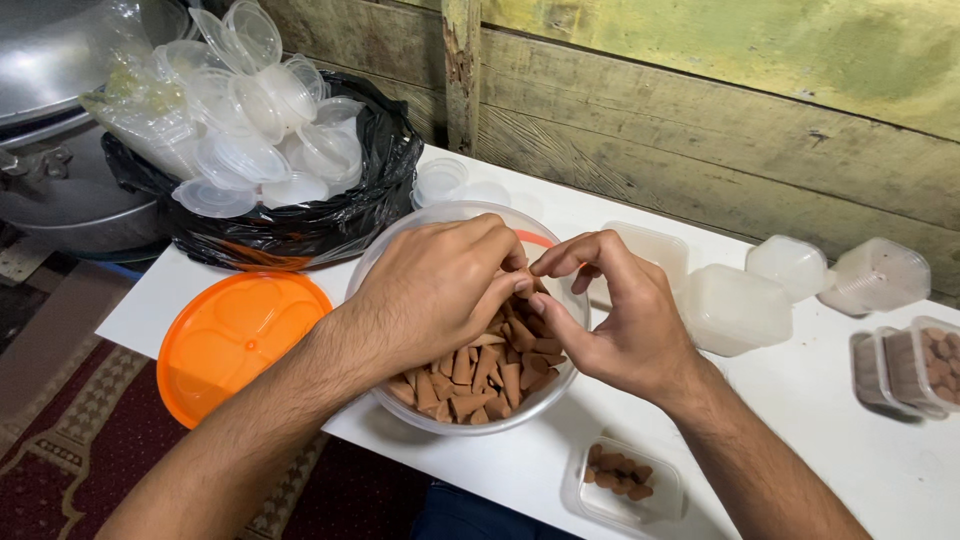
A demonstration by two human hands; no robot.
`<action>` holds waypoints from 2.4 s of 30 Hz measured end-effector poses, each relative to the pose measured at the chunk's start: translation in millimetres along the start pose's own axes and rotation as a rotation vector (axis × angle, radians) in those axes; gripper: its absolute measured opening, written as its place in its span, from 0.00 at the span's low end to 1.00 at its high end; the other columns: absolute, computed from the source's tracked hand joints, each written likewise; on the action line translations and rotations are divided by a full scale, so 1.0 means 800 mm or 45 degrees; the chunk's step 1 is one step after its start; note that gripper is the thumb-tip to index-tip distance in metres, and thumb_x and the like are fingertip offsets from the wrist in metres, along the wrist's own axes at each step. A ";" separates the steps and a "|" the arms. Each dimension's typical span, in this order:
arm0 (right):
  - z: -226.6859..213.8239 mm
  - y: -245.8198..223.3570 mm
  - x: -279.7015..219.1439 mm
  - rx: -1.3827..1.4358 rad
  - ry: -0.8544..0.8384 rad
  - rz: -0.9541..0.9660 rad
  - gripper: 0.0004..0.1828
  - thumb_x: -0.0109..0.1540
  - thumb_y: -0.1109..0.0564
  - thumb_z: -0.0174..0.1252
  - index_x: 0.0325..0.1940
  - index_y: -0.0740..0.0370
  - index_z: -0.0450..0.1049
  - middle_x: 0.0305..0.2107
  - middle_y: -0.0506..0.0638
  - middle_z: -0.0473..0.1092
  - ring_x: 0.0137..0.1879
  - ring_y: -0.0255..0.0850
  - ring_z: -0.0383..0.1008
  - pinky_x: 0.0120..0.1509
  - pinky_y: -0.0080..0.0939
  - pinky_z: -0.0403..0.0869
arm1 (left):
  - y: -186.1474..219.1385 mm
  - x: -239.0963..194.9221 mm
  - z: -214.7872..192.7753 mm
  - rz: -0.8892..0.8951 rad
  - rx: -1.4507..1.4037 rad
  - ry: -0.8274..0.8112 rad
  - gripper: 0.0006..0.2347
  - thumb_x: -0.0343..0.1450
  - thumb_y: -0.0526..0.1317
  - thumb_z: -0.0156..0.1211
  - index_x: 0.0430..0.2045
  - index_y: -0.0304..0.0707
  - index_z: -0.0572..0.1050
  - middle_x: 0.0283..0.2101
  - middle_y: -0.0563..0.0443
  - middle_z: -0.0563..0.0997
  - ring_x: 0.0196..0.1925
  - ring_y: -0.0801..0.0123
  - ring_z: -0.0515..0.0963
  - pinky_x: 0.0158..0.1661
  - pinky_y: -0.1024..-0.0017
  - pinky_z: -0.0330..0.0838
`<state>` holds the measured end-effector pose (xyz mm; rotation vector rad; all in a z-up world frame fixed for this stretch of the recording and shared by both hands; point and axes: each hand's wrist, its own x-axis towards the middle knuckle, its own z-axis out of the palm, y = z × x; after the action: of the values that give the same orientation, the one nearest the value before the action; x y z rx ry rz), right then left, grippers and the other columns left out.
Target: The person opens a small plastic container and repeatedly picks cone-shaped snacks from a large bowl, placing them one by one into the small container. The person continues filling the container until it is full.
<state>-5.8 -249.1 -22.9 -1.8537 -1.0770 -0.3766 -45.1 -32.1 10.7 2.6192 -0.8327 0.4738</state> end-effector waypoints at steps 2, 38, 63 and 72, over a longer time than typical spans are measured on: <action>-0.014 -0.010 -0.012 -0.007 0.016 0.018 0.14 0.57 0.67 0.66 0.41 0.62 0.68 0.37 0.52 0.78 0.40 0.46 0.80 0.39 0.39 0.76 | 0.017 0.002 0.005 0.028 -0.038 0.018 0.05 0.73 0.39 0.57 0.35 0.37 0.73 0.31 0.46 0.76 0.38 0.49 0.83 0.36 0.56 0.78; -0.084 -0.022 -0.249 0.075 -0.237 0.754 0.04 0.60 0.56 0.66 0.38 0.56 0.81 0.30 0.42 0.79 0.36 0.30 0.79 0.34 0.30 0.75 | 0.171 -0.081 0.238 0.001 -0.766 0.221 0.13 0.67 0.42 0.74 0.39 0.41 0.76 0.40 0.56 0.82 0.41 0.67 0.78 0.42 0.71 0.65; -0.082 -0.017 -0.226 -0.465 -0.729 0.280 0.01 0.57 0.63 0.66 0.31 0.60 0.81 0.22 0.47 0.68 0.30 0.41 0.71 0.31 0.39 0.73 | 0.118 -0.108 0.250 -0.148 -0.956 -0.250 0.46 0.53 0.45 0.84 0.65 0.27 0.63 0.60 0.31 0.71 0.62 0.40 0.66 0.58 0.52 0.56; -0.040 -0.003 -0.237 -0.585 -1.014 0.154 0.02 0.60 0.62 0.62 0.36 0.60 0.80 0.28 0.51 0.71 0.36 0.42 0.72 0.38 0.41 0.71 | 0.120 -0.113 0.278 -0.072 -0.740 -0.342 0.45 0.57 0.43 0.81 0.68 0.31 0.60 0.57 0.40 0.73 0.62 0.48 0.68 0.59 0.54 0.57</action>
<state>-109.9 -373.8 -125.9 -2.5656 -1.4648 0.2464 -126.8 -155.9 -201.5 2.1730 -0.8209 -0.1318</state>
